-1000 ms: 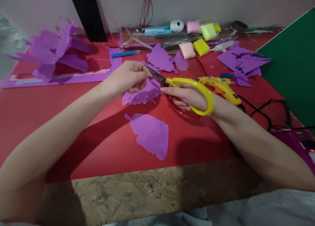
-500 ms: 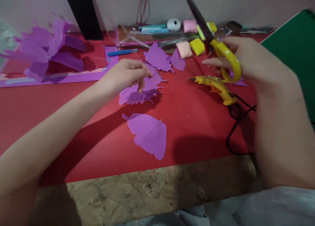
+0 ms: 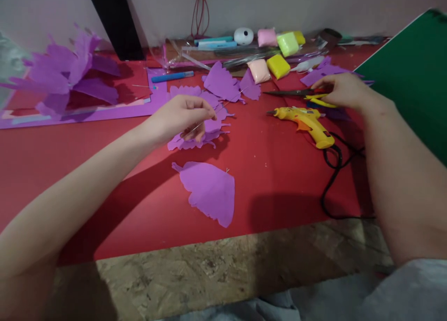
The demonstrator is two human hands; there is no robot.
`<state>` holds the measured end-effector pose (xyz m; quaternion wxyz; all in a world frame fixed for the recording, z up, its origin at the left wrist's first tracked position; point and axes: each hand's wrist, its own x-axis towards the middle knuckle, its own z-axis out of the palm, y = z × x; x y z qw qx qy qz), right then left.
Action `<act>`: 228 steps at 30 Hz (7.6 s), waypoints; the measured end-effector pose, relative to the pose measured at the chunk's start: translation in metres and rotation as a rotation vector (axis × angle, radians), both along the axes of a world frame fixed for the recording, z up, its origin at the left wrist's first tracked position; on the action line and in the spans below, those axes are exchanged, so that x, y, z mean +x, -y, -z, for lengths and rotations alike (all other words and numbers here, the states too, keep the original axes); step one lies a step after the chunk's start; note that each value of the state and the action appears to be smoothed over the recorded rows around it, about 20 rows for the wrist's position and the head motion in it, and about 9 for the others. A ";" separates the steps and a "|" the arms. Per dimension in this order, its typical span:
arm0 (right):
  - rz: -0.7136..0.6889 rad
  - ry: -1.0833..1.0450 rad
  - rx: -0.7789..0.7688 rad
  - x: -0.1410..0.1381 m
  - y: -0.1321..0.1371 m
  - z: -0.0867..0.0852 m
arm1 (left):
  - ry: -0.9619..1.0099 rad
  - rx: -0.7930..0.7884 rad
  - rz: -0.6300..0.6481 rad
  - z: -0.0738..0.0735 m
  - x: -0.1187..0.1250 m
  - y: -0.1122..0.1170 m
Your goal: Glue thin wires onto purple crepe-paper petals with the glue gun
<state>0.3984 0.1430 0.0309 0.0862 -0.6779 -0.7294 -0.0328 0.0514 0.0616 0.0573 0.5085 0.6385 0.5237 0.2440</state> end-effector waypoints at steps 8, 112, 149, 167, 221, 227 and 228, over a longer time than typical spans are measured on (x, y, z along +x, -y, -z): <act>-0.057 -0.112 0.085 -0.054 0.008 -0.019 | -0.029 0.107 0.115 0.010 -0.002 -0.001; -0.796 0.201 0.172 -0.161 0.192 0.029 | -0.400 1.562 0.618 0.051 -0.041 0.063; -0.715 -0.502 -0.368 -0.154 0.155 0.029 | -0.253 1.257 0.691 0.067 -0.052 0.060; -0.807 -0.322 -0.270 -0.149 0.155 0.037 | -0.238 1.261 0.686 0.066 -0.049 0.059; -0.778 -0.317 -0.297 -0.158 0.162 0.038 | -0.246 1.240 0.691 0.069 -0.052 0.059; -0.770 -0.316 -0.335 -0.157 0.162 0.036 | -0.252 1.241 0.699 0.068 -0.051 0.058; -0.769 -0.319 -0.343 -0.156 0.162 0.036 | -0.248 1.242 0.698 0.068 -0.051 0.058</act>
